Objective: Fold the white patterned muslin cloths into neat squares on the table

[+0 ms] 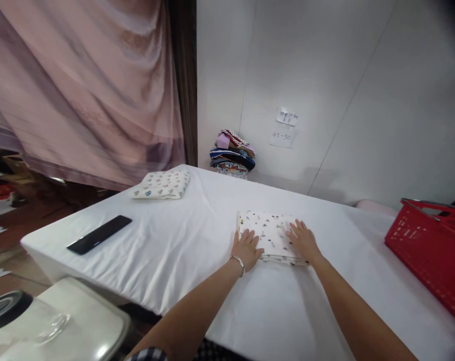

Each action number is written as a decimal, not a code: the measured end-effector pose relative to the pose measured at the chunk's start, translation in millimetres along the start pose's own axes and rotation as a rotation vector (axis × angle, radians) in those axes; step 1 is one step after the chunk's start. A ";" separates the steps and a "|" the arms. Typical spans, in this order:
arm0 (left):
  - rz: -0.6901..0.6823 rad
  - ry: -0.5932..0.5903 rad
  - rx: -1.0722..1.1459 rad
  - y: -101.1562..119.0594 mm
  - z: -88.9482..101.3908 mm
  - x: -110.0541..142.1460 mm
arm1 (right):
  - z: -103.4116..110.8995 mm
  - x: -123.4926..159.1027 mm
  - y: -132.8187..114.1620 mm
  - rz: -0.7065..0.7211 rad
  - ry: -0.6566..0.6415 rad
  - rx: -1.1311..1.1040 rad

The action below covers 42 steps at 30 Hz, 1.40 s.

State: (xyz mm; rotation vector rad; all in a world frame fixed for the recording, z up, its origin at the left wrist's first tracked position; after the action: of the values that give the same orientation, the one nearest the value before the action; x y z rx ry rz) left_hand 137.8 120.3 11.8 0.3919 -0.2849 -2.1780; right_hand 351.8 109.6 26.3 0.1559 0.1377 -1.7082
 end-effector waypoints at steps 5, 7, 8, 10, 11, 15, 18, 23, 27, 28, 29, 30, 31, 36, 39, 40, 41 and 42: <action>0.000 0.006 0.041 0.5 -0.1 4.4 | -45.7 -1.9 21.0 0.173 -0.095 0.161; 0.007 0.003 0.063 -0.5 -0.1 5.4 | -51.0 -0.3 21.0 0.240 -0.049 0.167; 0.013 -0.012 0.079 -1.1 0.0 4.3 | -51.5 -0.3 21.0 0.254 -0.030 0.168; 0.023 -0.088 0.113 -1.4 0.4 -2.7 | -50.6 -1.5 21.6 0.247 -0.009 0.169; 0.032 -0.140 0.125 -1.3 1.3 -8.5 | -49.9 -2.3 21.7 0.240 -0.005 0.170; 0.071 -0.186 0.124 -2.9 15.1 -40.8 | -49.4 -3.7 20.2 0.243 -0.004 0.176; 0.130 -0.094 0.084 -13.0 17.3 -55.2 | -50.1 -2.5 21.3 0.235 0.004 0.177; 0.190 -0.101 0.050 -31.7 -10.0 -50.2 | -47.6 -1.0 23.1 0.178 -0.055 0.166; 0.197 -0.097 0.044 -33.8 -14.4 -48.6 | -28.3 -15.7 15.4 -0.063 -0.126 0.136; 0.198 -0.096 0.043 -33.3 -13.5 -48.9 | -20.3 -22.9 3.6 -0.045 -0.101 0.136; 0.199 -0.094 0.043 -32.6 -12.3 -49.2 | -13.1 -30.7 -10.2 -0.015 -0.074 0.126; 0.199 -0.090 0.043 -32.0 -11.1 -49.5 | -8.2 -38.7 -24.9 0.022 -0.058 0.106; 0.200 -0.084 0.043 -31.5 -10.0 -49.6 | -5.6 -46.2 -39.2 0.053 -0.051 0.086; 0.205 -0.064 0.047 -31.8 -10.7 -49.3 | -25.9 -64.0 -89.5 0.203 -0.140 0.062; 0.213 -0.058 0.052 -33.4 -13.4 -47.7 | -41.5 -62.2 -92.3 0.198 -0.195 0.056; 0.211 -0.056 0.053 -33.4 -13.7 -47.0 | -43.2 -61.4 -91.5 0.197 -0.190 0.051; 0.208 -0.056 0.053 -33.3 -13.3 -46.5 | -43.8 -60.7 -90.7 0.201 -0.183 0.046; 0.204 -0.058 0.053 -32.9 -12.2 -46.3 | -43.7 -60.2 -89.9 0.204 -0.178 0.040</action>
State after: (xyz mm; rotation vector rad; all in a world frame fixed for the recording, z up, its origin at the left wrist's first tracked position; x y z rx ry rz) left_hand 144.3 176.2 -2.5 0.3153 -0.3984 -1.9869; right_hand 272.2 188.9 -5.4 0.0452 -0.0431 -1.5133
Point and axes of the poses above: each hand's wrist, its own x-axis away from the middle knuckle, its own z-axis out of the back of the hand, y = z × x, the point moved 7 cm from there along -x, towards the middle knuckle, and after that the axes turned 9 degrees about x, right-handed, at the moved point
